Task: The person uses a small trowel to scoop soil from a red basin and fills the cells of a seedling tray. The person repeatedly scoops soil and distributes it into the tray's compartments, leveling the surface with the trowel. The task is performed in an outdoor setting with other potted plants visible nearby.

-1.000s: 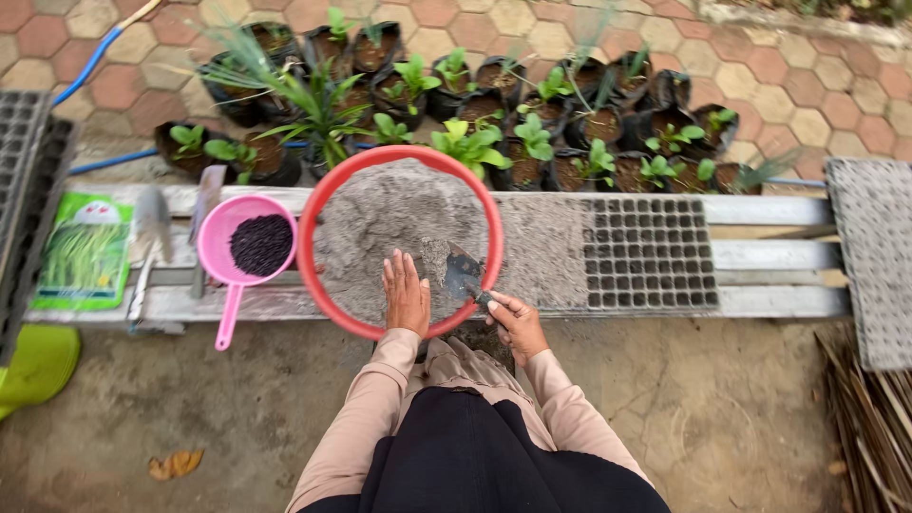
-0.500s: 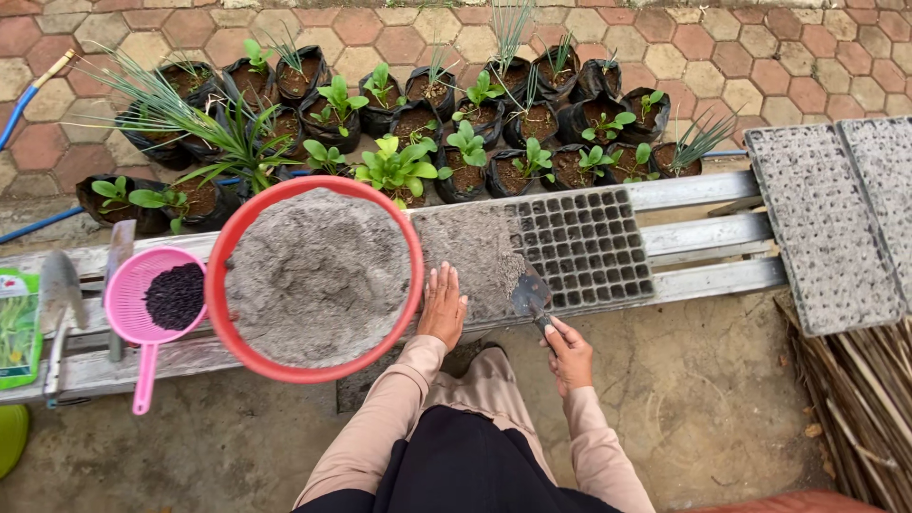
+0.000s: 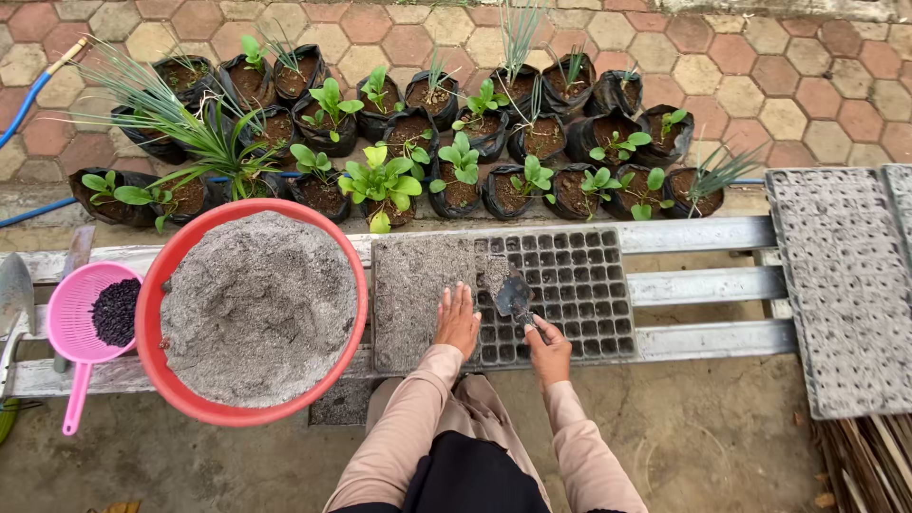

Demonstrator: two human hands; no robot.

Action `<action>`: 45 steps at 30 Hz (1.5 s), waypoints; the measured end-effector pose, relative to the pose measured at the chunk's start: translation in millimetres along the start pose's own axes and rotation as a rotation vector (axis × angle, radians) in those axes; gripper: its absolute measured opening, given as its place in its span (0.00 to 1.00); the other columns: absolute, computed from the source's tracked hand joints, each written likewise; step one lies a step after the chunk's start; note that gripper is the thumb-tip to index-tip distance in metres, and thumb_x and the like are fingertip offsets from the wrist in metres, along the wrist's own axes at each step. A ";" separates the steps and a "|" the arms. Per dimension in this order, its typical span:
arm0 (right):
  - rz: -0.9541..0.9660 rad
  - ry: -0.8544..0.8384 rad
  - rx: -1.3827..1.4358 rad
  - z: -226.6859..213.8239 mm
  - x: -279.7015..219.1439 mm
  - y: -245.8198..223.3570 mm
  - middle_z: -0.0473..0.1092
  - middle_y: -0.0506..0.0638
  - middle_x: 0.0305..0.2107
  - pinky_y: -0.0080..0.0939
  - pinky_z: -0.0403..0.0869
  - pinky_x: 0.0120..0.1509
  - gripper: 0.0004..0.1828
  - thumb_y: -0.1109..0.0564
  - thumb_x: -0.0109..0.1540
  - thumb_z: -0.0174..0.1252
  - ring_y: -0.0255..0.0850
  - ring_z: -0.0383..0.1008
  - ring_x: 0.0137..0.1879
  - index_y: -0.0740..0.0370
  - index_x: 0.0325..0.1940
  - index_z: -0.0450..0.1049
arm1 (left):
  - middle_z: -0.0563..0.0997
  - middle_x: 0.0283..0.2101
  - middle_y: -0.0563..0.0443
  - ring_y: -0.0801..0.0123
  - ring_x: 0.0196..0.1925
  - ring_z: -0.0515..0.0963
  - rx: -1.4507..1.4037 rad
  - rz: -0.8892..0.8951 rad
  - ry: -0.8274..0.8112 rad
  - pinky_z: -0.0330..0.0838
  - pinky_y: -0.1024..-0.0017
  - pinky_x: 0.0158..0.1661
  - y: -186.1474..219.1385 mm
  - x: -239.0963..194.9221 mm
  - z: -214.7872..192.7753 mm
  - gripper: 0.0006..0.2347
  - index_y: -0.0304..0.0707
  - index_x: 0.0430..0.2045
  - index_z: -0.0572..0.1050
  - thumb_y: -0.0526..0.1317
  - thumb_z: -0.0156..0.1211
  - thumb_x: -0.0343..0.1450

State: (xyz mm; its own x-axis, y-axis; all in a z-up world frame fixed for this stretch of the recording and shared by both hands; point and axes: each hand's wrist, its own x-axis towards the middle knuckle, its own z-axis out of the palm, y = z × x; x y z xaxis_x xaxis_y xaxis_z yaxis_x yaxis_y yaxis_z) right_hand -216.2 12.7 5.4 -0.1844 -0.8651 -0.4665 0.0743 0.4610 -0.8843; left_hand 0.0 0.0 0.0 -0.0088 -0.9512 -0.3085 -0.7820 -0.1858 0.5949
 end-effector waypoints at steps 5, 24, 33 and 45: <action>-0.089 0.038 -0.128 15.6 20.4 0.7 0.78 0.46 0.37 0.32 0.72 0.43 0.23 0.57 0.60 0.66 0.30 0.73 0.37 0.65 0.59 0.78 | 0.41 0.79 0.44 0.45 0.80 0.36 0.071 -0.067 -0.106 0.34 0.51 0.74 11.5 34.5 6.3 0.29 0.39 0.74 0.42 0.48 0.41 0.78; -0.208 0.012 -0.349 26.3 -3.7 -46.8 0.79 0.54 0.50 0.35 0.73 0.57 0.23 0.56 0.62 0.63 0.34 0.76 0.52 0.65 0.61 0.75 | 0.39 0.79 0.47 0.45 0.80 0.32 0.280 -0.156 -0.057 0.26 0.44 0.72 10.8 79.7 4.6 0.30 0.39 0.74 0.44 0.49 0.42 0.77; -0.067 0.025 -0.297 11.0 -17.1 -42.3 0.79 0.51 0.42 0.32 0.73 0.48 0.22 0.59 0.62 0.63 0.30 0.72 0.42 0.64 0.61 0.78 | 0.36 0.79 0.47 0.47 0.80 0.31 0.341 -0.194 -0.102 0.26 0.45 0.72 18.3 94.6 -15.3 0.30 0.39 0.75 0.42 0.50 0.37 0.77; -0.006 -0.012 0.019 -7.5 -15.6 -12.8 0.77 0.48 0.42 0.28 0.68 0.43 0.22 0.59 0.64 0.62 0.26 0.69 0.39 0.65 0.63 0.74 | 0.43 0.79 0.47 0.54 0.80 0.40 0.357 0.080 -0.083 0.32 0.55 0.74 16.6 142.2 -3.5 0.28 0.38 0.73 0.48 0.48 0.40 0.77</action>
State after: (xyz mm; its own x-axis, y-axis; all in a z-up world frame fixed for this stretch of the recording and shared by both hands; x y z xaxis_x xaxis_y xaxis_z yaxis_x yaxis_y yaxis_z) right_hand -221.6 21.7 24.2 -0.1734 -0.8702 -0.4612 0.0916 0.4520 -0.8873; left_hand -12.1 -139.2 -31.4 -0.1179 -0.9333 -0.3391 -0.9448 0.0003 0.3278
